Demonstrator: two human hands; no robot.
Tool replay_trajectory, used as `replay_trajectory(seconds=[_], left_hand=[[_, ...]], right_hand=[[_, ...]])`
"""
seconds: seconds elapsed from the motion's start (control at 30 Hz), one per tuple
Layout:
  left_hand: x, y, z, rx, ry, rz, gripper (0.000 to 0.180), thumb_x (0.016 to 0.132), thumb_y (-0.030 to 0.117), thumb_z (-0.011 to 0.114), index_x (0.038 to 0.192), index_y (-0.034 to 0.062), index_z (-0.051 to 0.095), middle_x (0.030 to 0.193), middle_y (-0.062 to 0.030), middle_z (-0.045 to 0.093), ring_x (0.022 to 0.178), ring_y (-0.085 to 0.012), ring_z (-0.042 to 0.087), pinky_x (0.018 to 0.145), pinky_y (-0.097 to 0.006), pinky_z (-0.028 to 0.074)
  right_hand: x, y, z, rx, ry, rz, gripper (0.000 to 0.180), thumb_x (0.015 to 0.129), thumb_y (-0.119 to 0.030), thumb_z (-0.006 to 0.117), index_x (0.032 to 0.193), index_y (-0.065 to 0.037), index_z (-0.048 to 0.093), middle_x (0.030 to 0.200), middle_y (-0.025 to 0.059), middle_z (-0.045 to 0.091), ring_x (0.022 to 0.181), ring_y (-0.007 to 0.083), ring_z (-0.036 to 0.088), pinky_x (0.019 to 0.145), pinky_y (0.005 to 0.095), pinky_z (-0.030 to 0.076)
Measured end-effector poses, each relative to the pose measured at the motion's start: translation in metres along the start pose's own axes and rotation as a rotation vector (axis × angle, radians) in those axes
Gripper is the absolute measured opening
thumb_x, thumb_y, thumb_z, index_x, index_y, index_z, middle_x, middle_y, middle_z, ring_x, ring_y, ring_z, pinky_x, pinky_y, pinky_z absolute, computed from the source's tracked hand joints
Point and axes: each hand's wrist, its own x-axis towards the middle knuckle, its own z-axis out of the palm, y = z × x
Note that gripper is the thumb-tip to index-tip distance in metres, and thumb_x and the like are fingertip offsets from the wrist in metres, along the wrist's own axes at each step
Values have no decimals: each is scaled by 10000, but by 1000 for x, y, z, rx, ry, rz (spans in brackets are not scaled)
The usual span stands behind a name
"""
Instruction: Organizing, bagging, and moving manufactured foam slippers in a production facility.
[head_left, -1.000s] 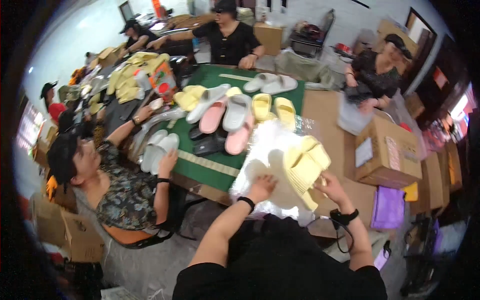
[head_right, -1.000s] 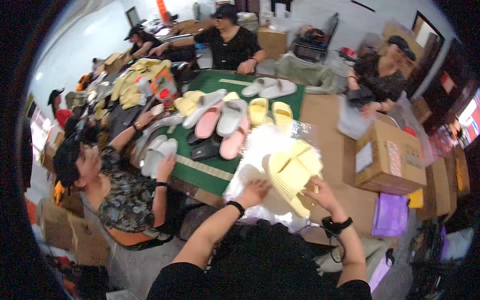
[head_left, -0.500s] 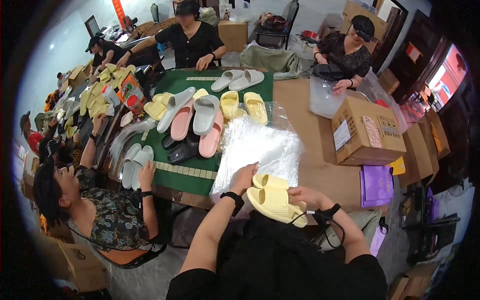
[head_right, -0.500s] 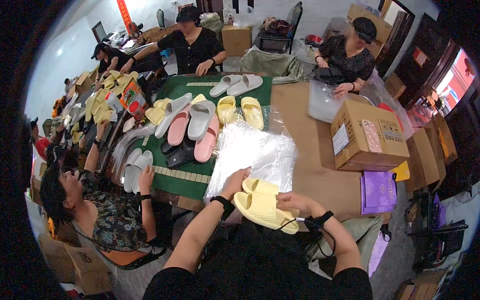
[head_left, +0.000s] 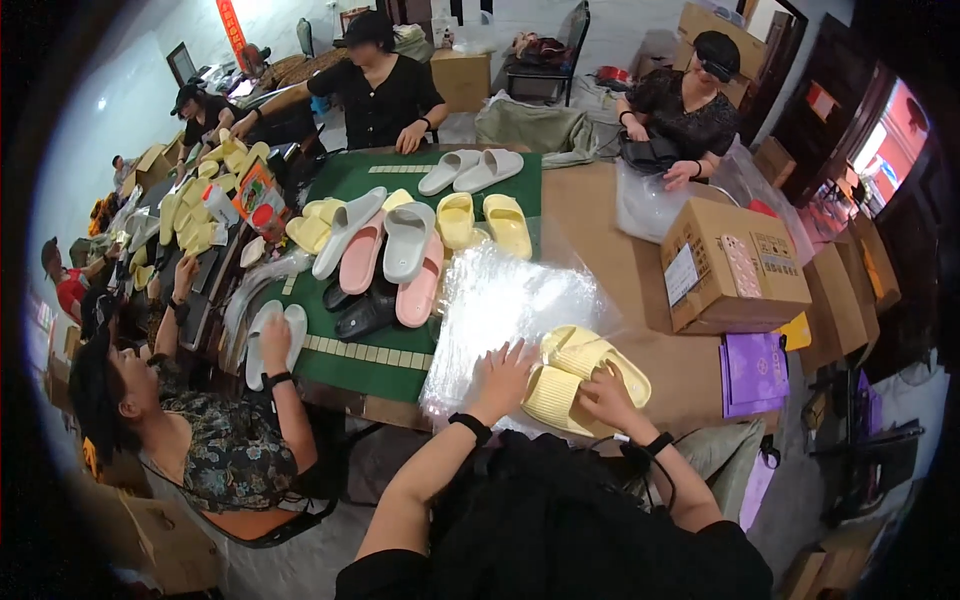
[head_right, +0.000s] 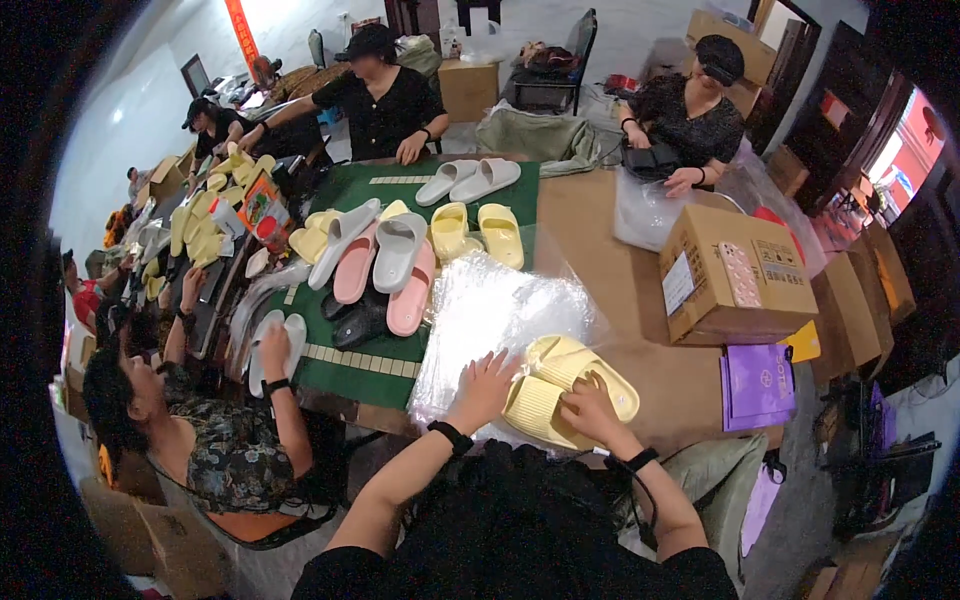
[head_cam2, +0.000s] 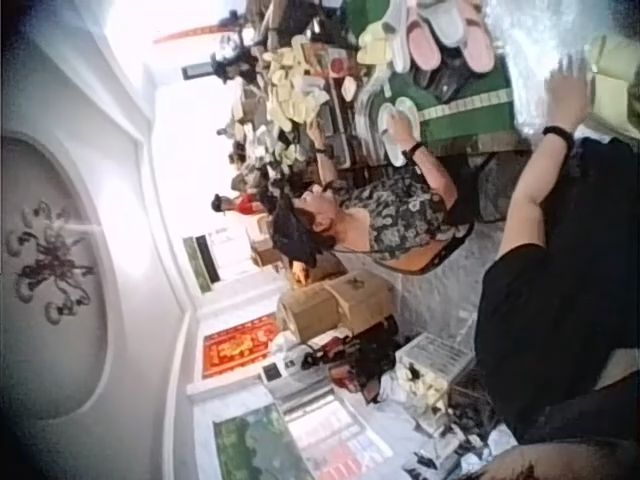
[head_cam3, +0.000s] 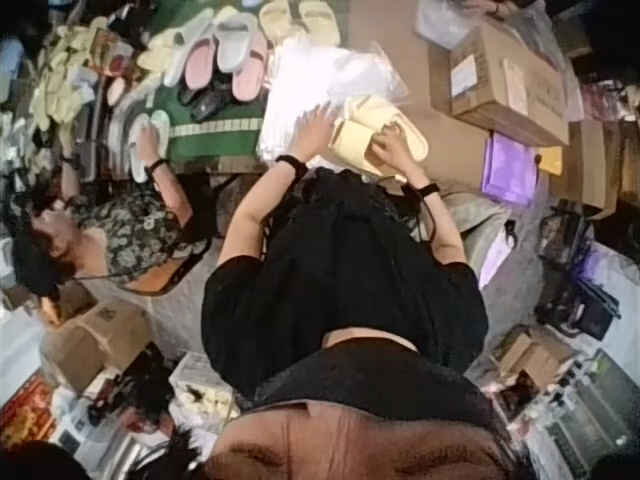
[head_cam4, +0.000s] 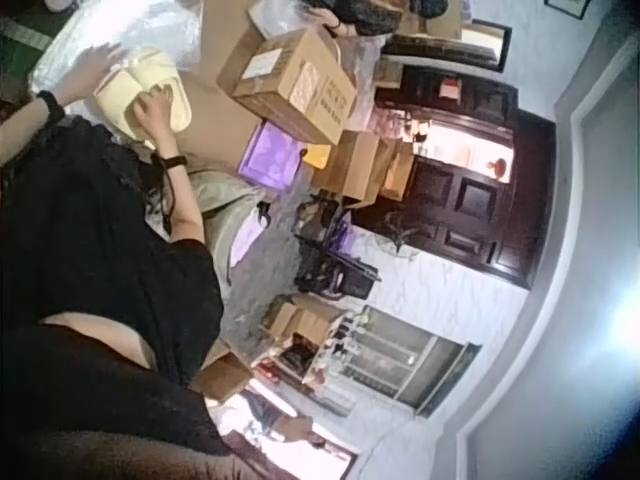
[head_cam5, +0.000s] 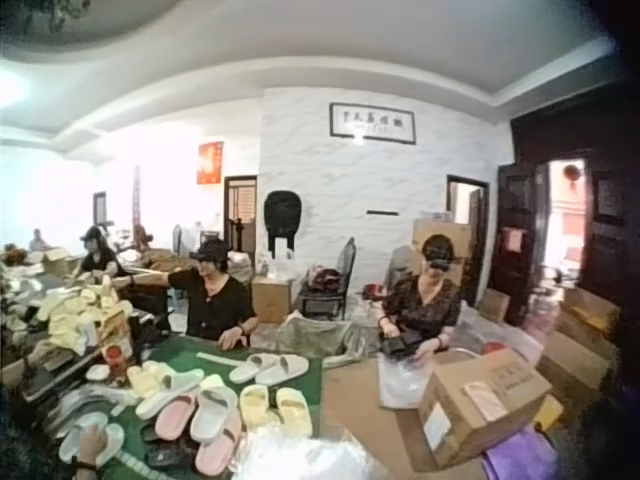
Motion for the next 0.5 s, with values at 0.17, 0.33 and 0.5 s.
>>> replay_trajectory(seconds=[0.17,0.33,0.5], left_hand=[[-7,12,-3,-74,-68,30,473,877,196,428,1338,197,326,1357,-132,313,1253,-367,275,982,-599,198],[-12,16,2,-147,-63,81,508,863,152,450,1339,289,334,1394,-135,245,1293,-387,183,962,-652,147],[-18,16,4,-199,-202,156,497,887,164,428,1342,335,321,1436,-142,156,1306,-413,127,991,-610,148]], right_hand=[[6,-4,13,-106,214,90,122,721,-159,564,769,-51,596,685,127,503,774,302,512,887,461,343],[12,-6,31,-118,260,132,148,715,-149,573,817,-44,595,748,152,509,800,323,502,834,463,359],[25,5,53,-289,191,137,240,758,-213,543,941,-64,588,908,186,510,898,358,475,826,486,336]])
